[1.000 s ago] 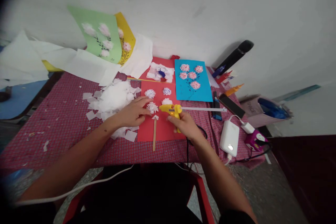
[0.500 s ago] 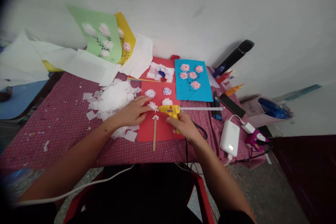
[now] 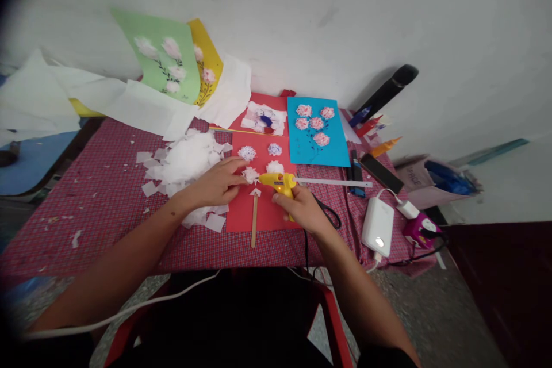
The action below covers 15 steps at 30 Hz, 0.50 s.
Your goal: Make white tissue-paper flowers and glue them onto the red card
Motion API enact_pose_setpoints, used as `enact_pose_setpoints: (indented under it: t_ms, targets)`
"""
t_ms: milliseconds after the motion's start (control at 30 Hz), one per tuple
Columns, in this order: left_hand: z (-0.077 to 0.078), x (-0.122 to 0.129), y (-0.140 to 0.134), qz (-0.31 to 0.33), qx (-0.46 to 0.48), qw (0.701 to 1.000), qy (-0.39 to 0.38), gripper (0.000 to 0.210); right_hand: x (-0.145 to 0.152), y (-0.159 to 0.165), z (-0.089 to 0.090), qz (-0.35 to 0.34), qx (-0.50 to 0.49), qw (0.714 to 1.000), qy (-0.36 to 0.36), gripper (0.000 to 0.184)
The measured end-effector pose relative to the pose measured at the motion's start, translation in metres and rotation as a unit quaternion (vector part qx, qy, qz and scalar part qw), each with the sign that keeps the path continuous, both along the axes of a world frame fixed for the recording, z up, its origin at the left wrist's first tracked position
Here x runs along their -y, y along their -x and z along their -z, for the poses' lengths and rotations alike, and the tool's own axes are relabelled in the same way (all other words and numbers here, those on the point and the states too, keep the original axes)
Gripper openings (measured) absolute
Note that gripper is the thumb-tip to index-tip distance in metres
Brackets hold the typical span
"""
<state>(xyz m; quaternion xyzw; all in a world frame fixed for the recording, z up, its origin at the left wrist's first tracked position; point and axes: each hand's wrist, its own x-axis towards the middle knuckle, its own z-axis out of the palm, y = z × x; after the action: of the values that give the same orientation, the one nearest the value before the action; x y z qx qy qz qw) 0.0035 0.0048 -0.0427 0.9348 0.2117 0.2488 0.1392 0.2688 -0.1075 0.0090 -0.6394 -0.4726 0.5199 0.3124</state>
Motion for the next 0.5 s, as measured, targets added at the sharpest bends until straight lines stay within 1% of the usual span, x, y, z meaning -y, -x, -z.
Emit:
enact_pose_setpoints:
  t_ms: [100, 200, 367, 500]
  targets:
    - [-0.0037, 0.0005, 0.0005, -0.003, 0.000, 1.000, 0.005, 0.030, 0.0015, 0.0020, -0.0028, 0.002, 0.000, 1.000, 0.001, 0.031]
    - [-0.0050, 0.0005, 0.0010, 0.002, -0.011, 1.000, 0.012, 0.031, 0.0024, 0.0029, -0.0007, -0.010, 0.011, 1.000, 0.008, 0.029]
    - [-0.0016, 0.0001, 0.0018, 0.009, -0.022, 1.000, 0.013, 0.033, 0.0041, 0.0032, 0.0065, -0.025, 0.008, 1.000, 0.007, 0.026]
    - [0.0003, 0.0009, 0.0020, 0.005, -0.031, 0.999, 0.004, 0.032, 0.0045, 0.0042, 0.0053, -0.016, 0.018, 1.000, 0.003, 0.025]
